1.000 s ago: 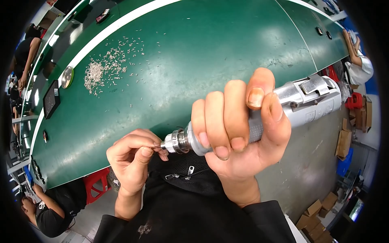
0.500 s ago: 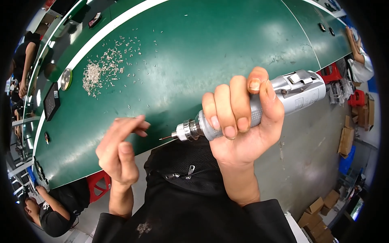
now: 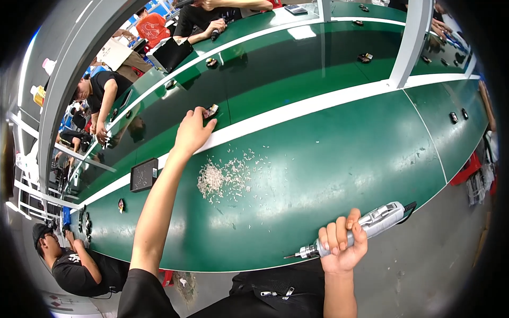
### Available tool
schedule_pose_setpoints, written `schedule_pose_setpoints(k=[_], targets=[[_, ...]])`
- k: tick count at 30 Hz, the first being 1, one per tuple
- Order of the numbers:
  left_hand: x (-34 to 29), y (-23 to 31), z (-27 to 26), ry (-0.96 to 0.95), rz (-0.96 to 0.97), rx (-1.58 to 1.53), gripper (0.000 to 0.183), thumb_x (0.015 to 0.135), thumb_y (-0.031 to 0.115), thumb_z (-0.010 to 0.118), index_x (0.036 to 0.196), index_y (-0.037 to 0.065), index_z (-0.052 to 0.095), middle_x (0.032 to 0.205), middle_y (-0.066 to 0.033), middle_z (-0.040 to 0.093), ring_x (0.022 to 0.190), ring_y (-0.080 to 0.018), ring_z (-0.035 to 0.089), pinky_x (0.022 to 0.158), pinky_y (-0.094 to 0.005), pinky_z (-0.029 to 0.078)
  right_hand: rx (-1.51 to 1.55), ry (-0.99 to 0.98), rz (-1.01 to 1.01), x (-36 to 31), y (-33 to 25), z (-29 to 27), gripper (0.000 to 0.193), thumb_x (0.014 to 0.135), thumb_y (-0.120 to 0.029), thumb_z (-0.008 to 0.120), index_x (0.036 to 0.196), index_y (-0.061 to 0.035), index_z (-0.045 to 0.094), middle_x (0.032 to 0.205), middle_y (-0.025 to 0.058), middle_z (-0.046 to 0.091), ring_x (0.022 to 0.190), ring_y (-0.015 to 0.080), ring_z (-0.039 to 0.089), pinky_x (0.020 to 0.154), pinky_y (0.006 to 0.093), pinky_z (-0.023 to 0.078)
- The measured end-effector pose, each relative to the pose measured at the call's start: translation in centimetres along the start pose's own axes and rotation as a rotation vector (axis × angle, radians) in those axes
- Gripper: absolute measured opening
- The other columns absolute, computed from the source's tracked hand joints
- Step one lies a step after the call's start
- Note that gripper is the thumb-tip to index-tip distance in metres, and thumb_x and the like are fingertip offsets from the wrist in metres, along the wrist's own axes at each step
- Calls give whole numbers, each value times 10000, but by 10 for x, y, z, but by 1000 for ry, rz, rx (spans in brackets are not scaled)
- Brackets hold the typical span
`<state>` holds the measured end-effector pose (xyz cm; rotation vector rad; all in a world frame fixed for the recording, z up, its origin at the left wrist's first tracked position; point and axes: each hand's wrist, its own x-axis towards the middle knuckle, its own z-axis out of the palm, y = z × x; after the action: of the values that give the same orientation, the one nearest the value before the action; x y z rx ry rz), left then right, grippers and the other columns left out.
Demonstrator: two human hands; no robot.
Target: Manually assemble small electronic components into housing units using an electric screwdriver at a factory workbench.
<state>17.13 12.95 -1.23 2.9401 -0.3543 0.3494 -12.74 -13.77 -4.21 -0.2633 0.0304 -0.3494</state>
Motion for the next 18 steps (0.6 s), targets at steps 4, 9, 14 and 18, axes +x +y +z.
schedule_pose_setpoints(k=[4,9,14,18], targets=[[21,-4,15,10,60,106,463,824,273,657,1161,-6,505,1014,-223,578,976,-383,567,847,-444,480,19,16,33,8,6,-4,140,947,-192,471,861,-94,420,508,-12,350,403,102,358,479,285,380],[29,-23,11,-25,298,71,309,814,97,617,1079,-46,545,1012,-211,589,981,-366,550,874,-433,472,24,81,20,5,3,-4,149,943,-198,481,854,-93,422,501,-8,356,391,109,360,461,289,385],[1,-17,1,86,366,-32,305,801,59,619,1091,-26,576,1087,-176,589,1037,-330,536,926,-396,448,37,69,34,2,2,-10,159,933,-209,500,845,-95,432,498,-5,368,381,112,364,447,294,383],[-53,74,-30,-13,620,-303,361,793,64,617,1129,-44,539,1140,-178,550,1040,-333,528,898,-404,479,42,77,90,-8,-4,-6,158,927,-203,512,855,-100,417,499,-7,344,392,107,351,453,285,376]])
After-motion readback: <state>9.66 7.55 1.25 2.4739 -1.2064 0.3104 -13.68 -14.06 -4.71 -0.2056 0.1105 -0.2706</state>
